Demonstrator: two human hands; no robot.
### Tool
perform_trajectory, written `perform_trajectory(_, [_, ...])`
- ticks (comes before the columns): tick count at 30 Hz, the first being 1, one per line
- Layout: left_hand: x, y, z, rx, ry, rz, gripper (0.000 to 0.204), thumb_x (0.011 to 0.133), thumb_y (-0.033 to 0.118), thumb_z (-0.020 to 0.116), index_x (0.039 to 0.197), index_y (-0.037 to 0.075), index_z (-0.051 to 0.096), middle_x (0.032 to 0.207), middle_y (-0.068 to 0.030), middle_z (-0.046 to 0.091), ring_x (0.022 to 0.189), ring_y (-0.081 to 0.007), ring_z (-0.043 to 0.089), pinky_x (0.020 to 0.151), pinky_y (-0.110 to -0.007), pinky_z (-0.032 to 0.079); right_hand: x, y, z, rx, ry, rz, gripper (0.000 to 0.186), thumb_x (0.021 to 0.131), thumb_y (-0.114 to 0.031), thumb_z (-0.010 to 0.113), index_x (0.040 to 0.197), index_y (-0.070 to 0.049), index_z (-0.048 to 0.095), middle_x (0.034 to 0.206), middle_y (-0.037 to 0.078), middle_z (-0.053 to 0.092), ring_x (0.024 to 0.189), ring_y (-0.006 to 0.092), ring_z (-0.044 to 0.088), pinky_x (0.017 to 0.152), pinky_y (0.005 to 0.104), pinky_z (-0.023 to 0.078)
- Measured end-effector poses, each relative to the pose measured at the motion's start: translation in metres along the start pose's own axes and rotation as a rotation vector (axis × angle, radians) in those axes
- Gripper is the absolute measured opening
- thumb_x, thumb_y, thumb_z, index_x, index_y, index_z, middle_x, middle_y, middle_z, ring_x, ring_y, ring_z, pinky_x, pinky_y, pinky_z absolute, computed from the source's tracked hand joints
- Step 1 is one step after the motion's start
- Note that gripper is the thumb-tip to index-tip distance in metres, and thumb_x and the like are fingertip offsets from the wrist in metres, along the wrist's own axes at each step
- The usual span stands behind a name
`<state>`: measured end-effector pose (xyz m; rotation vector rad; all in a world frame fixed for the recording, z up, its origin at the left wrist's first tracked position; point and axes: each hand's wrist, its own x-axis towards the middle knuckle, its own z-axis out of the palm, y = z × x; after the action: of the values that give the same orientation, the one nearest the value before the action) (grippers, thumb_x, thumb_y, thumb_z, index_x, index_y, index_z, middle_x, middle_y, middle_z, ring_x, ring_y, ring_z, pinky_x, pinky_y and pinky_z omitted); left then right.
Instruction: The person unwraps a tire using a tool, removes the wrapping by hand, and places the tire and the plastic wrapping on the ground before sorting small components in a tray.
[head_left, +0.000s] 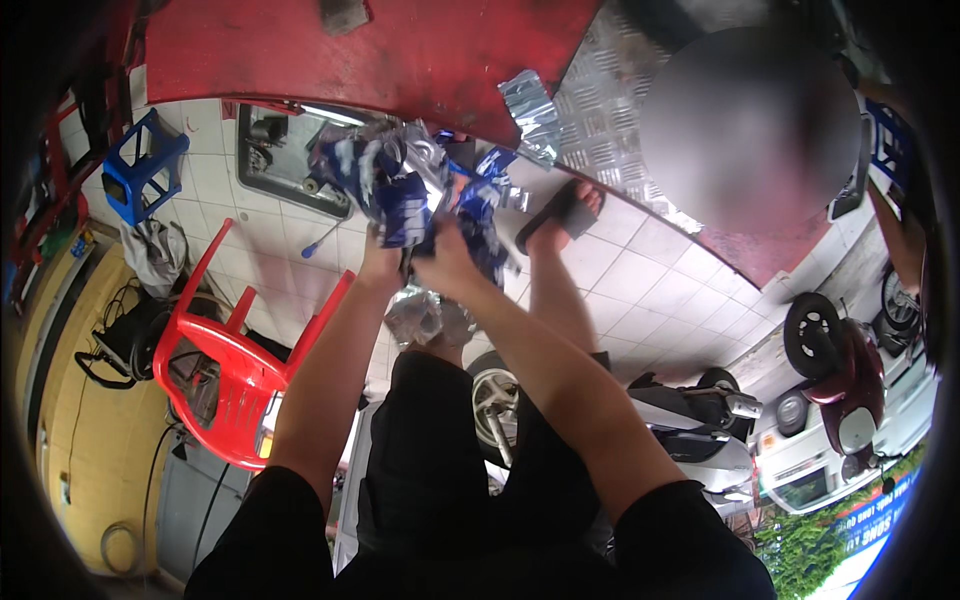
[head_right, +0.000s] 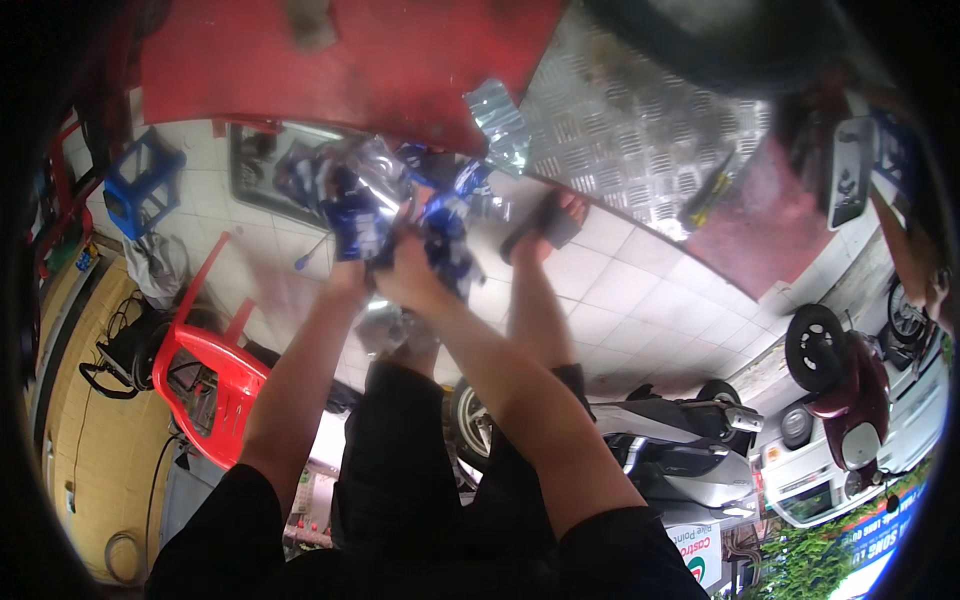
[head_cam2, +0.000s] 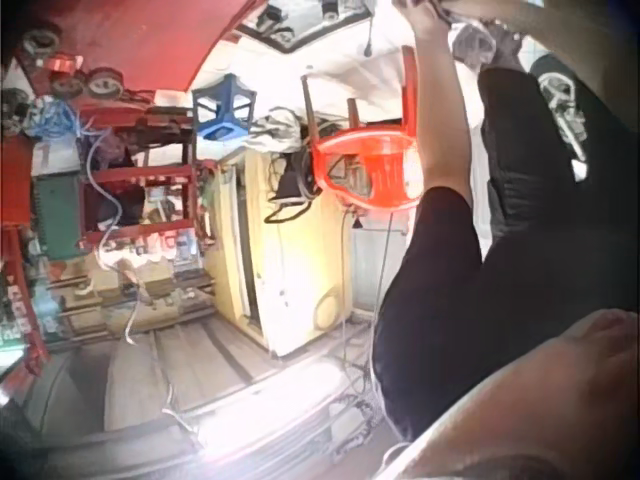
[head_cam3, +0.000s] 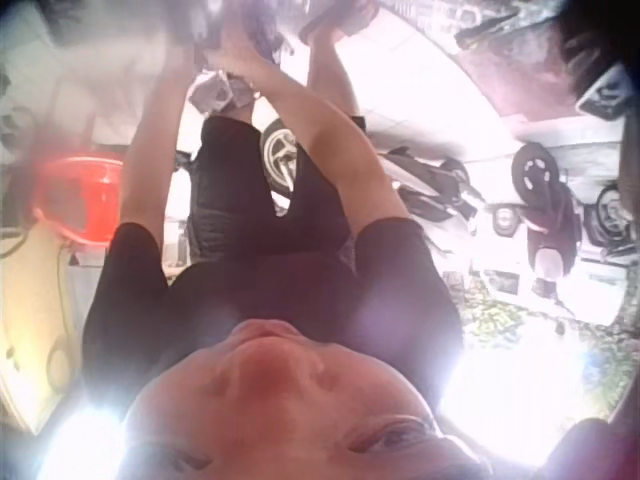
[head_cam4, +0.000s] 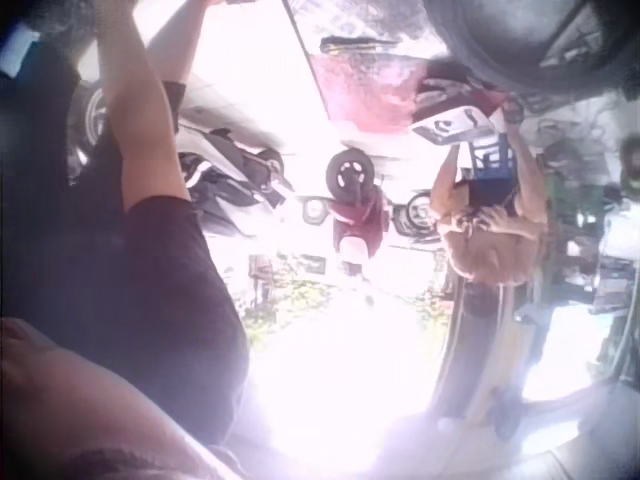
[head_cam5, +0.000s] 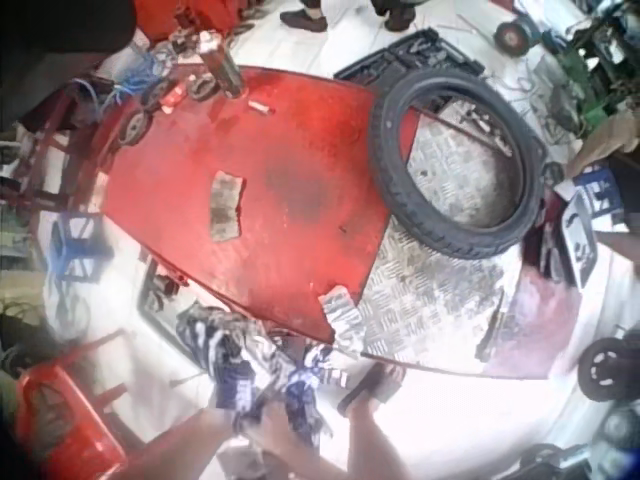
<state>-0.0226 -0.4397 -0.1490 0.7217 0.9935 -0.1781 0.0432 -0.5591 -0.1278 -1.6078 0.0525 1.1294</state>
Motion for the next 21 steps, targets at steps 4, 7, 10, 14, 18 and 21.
perform_trajectory(4, [-0.070, 0.027, 0.027, -0.069, 0.098, -0.021, 0.041, 0.087, 0.018, 0.062, 0.123, -0.001, 0.054, 0.110, -0.0109, 0.065, 0.099, -0.0213, 0.065, 0.086, -0.034, 0.052, -0.054, -0.063, -0.039, 0.145, -0.417, -0.013, 0.064, 0.072, -0.010, 0.073, 0.128, 0.003, 0.046, 0.115, 0.018, 0.057, 0.103, 0.0276, 0.058, 0.093, 0.0337, 0.043])
perform_trajectory(7, [-0.094, 0.031, -0.001, 0.029, 0.351, -0.040, 0.026, 0.092, 0.011, 0.052, 0.113, -0.002, 0.059, 0.103, -0.0092, 0.067, 0.092, -0.0197, 0.066, 0.075, -0.035, 0.054, -0.067, -0.067, -0.072, 0.496, -0.496, 0.220, 0.060, 0.079, -0.009, 0.069, 0.132, 0.003, 0.044, 0.122, 0.019, 0.056, 0.110, 0.0279, 0.057, 0.099, 0.0355, 0.042])
perform_trajectory(10, [-0.108, 0.029, -0.040, -0.104, 0.571, -0.132, 0.027, 0.091, 0.010, 0.053, 0.114, -0.003, 0.058, 0.104, -0.0108, 0.066, 0.091, -0.0231, 0.066, 0.077, -0.036, 0.054, -0.038, -0.033, -0.108, 0.847, -0.066, 0.327, 0.046, 0.086, -0.002, 0.060, 0.130, 0.003, 0.046, 0.123, 0.017, 0.057, 0.111, 0.0322, 0.058, 0.100, 0.0450, 0.043])
perform_trajectory(14, [-0.134, 0.021, -0.061, -0.104, 0.574, -0.093, 0.030, 0.093, 0.012, 0.050, 0.118, -0.002, 0.055, 0.107, -0.0126, 0.065, 0.093, -0.0254, 0.066, 0.081, -0.038, 0.055, 0.040, 0.041, -0.129, 0.853, 0.434, 0.319, 0.050, 0.086, -0.002, 0.062, 0.132, -0.013, 0.049, 0.132, 0.015, 0.049, 0.105, 0.0267, 0.060, 0.099, 0.0373, 0.044])
perform_trajectory(18, [-0.176, 0.007, -0.070, -0.198, 0.472, -0.049, 0.036, 0.095, 0.021, 0.043, 0.122, 0.000, 0.054, 0.111, -0.0129, 0.064, 0.098, -0.0246, 0.064, 0.083, -0.037, 0.054, 0.079, 0.068, -0.124, 1.106, 0.773, 0.567, 0.064, 0.075, -0.008, 0.074, 0.134, -0.008, 0.049, 0.120, 0.018, 0.058, 0.098, 0.0291, 0.061, 0.085, 0.0322, 0.049])
perform_trajectory(21, [-0.202, 0.001, -0.052, -0.242, 0.329, 0.090, 0.039, 0.094, 0.024, 0.043, 0.121, -0.001, 0.055, 0.112, -0.0134, 0.064, 0.100, -0.0257, 0.064, 0.086, -0.038, 0.054, 0.052, 0.099, -0.104, 0.446, 0.859, 0.660, 0.059, 0.071, -0.011, 0.075, 0.125, 0.001, 0.055, 0.113, 0.022, 0.061, 0.099, 0.0318, 0.062, 0.083, 0.0356, 0.052])
